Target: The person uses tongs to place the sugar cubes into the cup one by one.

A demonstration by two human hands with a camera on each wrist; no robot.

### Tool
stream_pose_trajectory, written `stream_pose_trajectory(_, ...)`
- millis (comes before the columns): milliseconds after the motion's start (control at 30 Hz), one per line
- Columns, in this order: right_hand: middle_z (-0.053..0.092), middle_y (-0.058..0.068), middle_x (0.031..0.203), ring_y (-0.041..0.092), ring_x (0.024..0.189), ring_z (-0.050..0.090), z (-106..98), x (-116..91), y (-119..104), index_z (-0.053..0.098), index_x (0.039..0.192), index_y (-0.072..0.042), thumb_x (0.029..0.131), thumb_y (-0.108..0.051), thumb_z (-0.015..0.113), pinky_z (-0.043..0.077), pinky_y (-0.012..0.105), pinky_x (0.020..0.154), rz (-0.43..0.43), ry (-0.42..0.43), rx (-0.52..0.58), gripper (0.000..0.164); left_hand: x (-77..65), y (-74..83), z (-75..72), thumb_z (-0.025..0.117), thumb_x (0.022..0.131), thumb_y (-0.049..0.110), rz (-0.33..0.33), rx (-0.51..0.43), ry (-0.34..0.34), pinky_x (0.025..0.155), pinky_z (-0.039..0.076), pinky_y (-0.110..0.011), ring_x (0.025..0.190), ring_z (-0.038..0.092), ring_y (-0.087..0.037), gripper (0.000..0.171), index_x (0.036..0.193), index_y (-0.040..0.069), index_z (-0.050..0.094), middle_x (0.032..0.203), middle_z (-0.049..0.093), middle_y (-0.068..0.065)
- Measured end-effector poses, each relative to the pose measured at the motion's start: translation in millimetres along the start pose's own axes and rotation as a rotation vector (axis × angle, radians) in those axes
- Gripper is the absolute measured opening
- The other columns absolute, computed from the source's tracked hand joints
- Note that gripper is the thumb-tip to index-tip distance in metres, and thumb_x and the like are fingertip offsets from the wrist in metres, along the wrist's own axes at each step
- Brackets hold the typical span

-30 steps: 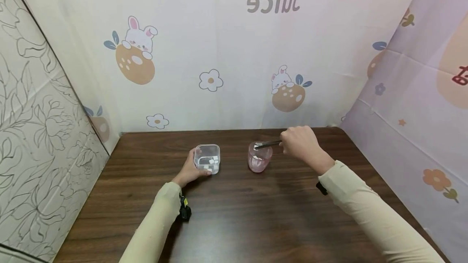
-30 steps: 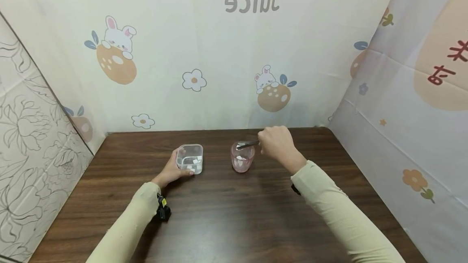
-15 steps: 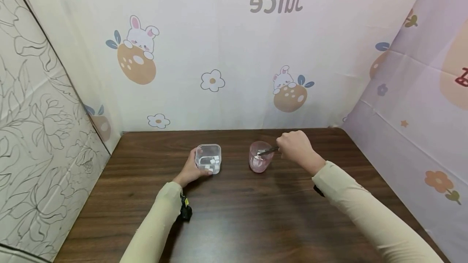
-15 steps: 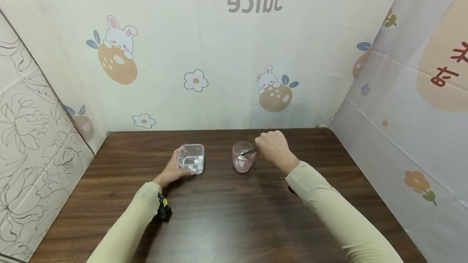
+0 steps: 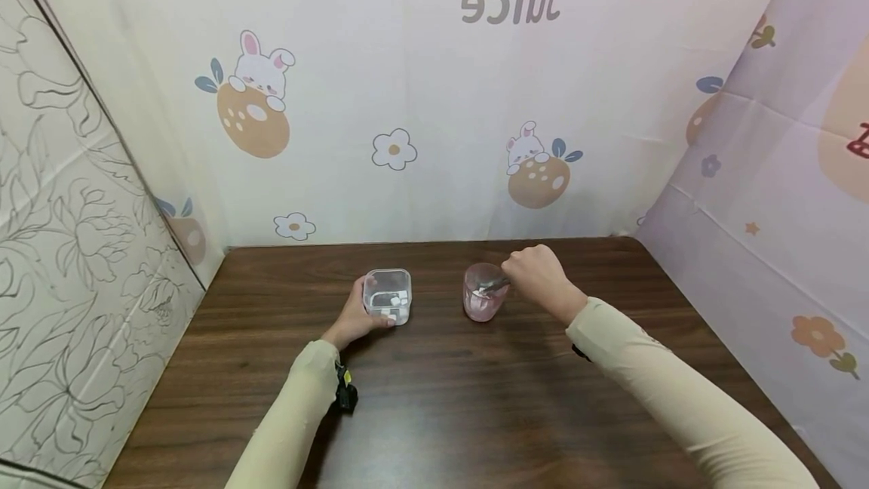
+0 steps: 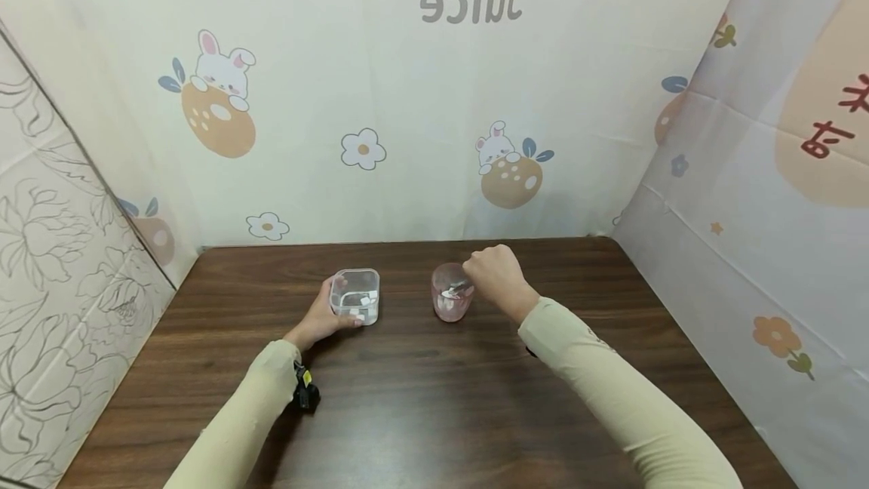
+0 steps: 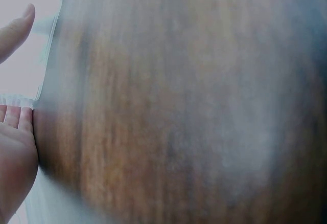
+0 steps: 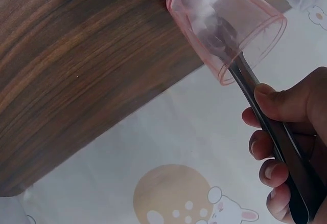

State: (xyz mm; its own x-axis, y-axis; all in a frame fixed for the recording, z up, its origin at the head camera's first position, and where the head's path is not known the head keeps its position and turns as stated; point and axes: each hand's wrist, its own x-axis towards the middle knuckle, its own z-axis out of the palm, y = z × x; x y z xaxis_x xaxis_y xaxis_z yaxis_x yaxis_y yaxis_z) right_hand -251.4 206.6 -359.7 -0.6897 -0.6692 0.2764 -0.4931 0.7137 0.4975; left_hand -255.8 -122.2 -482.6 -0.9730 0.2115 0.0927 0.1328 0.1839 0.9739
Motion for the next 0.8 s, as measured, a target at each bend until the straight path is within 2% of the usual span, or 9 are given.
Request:
stream_pose_trajectory(200,0.049,0.000,0.047,0.010,0.042,0.033,3.5,-0.6,-1.8,0.046,0.047,-0.016,0.059,0.004,0.072,0.037,0.032,0.036,-0.003,0.010,-0.010,0.035,-1.5,0.5,0.2,0.080,0.062,-0.012,-0.012,0.000,-0.006,0.108,0.021,-0.050,0.129,0.031,-0.044,0.098,0.141,-0.008,0.023,0.142,0.032,-0.030)
stream_pose_trajectory(433,0.044,-0.002,0.045,0.010,0.045,0.025,3.5,-2.6,-2.5,0.042,0.047,-0.016,0.061,0.002,0.073,0.035,0.031,0.036,0.004,0.000,-0.007,0.038,-1.4,-1.8,0.8,0.081,0.062,-0.012,-0.009,0.009,0.002,0.107,0.023,-0.051,0.126,0.034,-0.045,0.098,0.141,-0.009,0.023,0.140,0.033,-0.031)
stream_pose_trajectory(633,0.050,0.000,0.048,0.011,0.041,0.035,1.2,-3.1,-1.5,0.048,0.048,-0.015,0.062,0.000,0.074,0.036,0.033,0.036,0.020,-0.026,-0.004,0.033,-2.7,-1.2,1.4,0.080,0.062,-0.013,-0.004,-0.008,0.000,0.107,0.024,-0.051,0.125,0.034,-0.046,0.098,0.141,-0.009,0.023,0.139,0.032,-0.032)
stream_pose_trajectory(800,0.052,0.001,0.050,0.013,0.041,0.042,-7.1,-4.0,3.3,0.055,0.052,-0.014,0.061,-0.012,0.082,0.039,0.034,0.037,0.047,-0.054,0.005,0.028,-1.0,-3.2,1.2,0.080,0.062,-0.013,-0.004,-0.013,-0.006,0.107,0.023,-0.051,0.125,0.034,-0.046,0.098,0.141,-0.009,0.022,0.140,0.031,-0.032)
